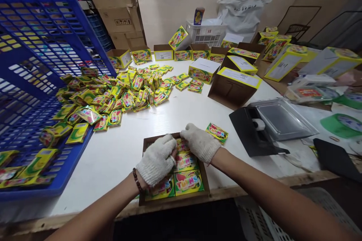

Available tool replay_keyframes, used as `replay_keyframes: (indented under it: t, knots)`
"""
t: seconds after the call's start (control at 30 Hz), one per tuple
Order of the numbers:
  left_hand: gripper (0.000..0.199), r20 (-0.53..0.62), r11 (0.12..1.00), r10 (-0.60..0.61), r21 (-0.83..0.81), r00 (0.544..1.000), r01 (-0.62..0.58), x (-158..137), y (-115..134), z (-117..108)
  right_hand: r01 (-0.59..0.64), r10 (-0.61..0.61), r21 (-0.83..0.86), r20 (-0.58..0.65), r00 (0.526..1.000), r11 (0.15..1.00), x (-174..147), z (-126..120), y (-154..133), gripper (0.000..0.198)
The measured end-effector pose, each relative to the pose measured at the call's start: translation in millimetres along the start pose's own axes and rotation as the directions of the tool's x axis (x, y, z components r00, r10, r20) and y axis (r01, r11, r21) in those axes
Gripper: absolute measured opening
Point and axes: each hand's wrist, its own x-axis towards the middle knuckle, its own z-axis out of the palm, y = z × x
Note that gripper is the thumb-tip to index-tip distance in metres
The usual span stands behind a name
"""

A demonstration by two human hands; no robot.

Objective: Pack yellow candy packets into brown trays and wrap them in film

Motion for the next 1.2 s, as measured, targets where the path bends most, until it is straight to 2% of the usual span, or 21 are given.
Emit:
replay_keyframes:
  t: [0.07,0.1,0.17,0.23,0.33,0.57,0.73,0.8,0.87,0.93,1.0,1.1,1.17,1.2]
  knots:
    - [0.022,0.072,0.987,0.157,0.013,0.985,-0.159,8.2,0.2,11.1,-0.051,0.057,0.060,-0.103,0.993,0.997,-3.9,1.2,13.3,0.028]
    - [0.028,0.100,0.971,0.236,0.023,0.967,-0.239,12.2,0.0,17.0,-0.067,0.076,0.090,-0.100,0.992,0.994,-5.3,1.7,19.3,0.029]
    - [0.041,0.157,0.932,0.340,0.073,0.927,-0.354,18.3,0.2,27.7,-0.074,0.077,0.140,-0.012,0.997,0.987,-6.8,2.7,27.4,0.025]
    - [0.046,0.207,0.907,0.354,0.159,0.912,-0.389,20.7,2.1,34.3,-0.071,0.061,0.168,0.065,0.996,0.983,-7.1,3.9,30.5,0.023]
    - [0.042,0.234,0.888,0.342,0.236,0.910,-0.394,19.7,7.0,35.6,-0.087,0.077,0.183,0.060,0.995,0.979,-7.1,4.8,30.1,0.023]
    - [0.031,0.337,0.912,0.297,0.177,0.894,-0.369,19.6,3.3,43.6,-0.087,0.079,0.212,0.044,0.996,0.973,-8.9,3.1,27.4,0.026]
    - [0.033,0.288,0.936,0.186,0.240,0.939,-0.259,12.2,7.9,46.6,-0.060,0.070,0.396,-0.011,0.997,0.916,-14.7,14.5,39.0,0.034]
    - [0.026,0.341,0.954,0.124,0.216,0.932,-0.206,13.7,11.2,41.2,-0.106,0.145,0.435,-0.057,0.988,0.894,-18.3,17.6,57.3,0.039]
    - [0.025,0.401,0.966,0.080,0.194,0.913,-0.170,18.5,12.8,34.0,-0.234,0.277,0.369,-0.067,0.959,0.900,-21.3,19.9,81.6,0.038]
    - [0.025,0.431,0.975,0.057,0.170,0.901,-0.143,22.8,12.8,26.8,-0.375,0.390,0.236,-0.021,0.920,0.897,-23.2,24.4,105.3,0.041]
    - [0.023,0.445,0.989,0.054,0.100,0.894,-0.110,23.0,12.0,20.7,-0.440,0.439,0.137,0.037,0.898,0.888,-24.6,32.9,121.8,0.048]
    - [0.025,0.357,0.996,0.001,-0.088,0.934,0.033,15.5,12.9,14.6,-0.439,0.449,0.193,-0.008,0.894,0.877,-29.9,49.0,127.9,0.042]
    - [0.028,0.219,0.952,-0.101,-0.261,0.970,0.158,10.0,17.0,11.0,-0.380,0.442,0.323,-0.147,0.885,0.867,-37.3,55.4,120.9,0.038]
    - [0.030,0.163,0.902,-0.162,-0.376,0.973,0.213,8.5,20.2,8.7,-0.293,0.402,0.382,-0.249,0.881,0.877,-42.0,55.9,114.9,0.039]
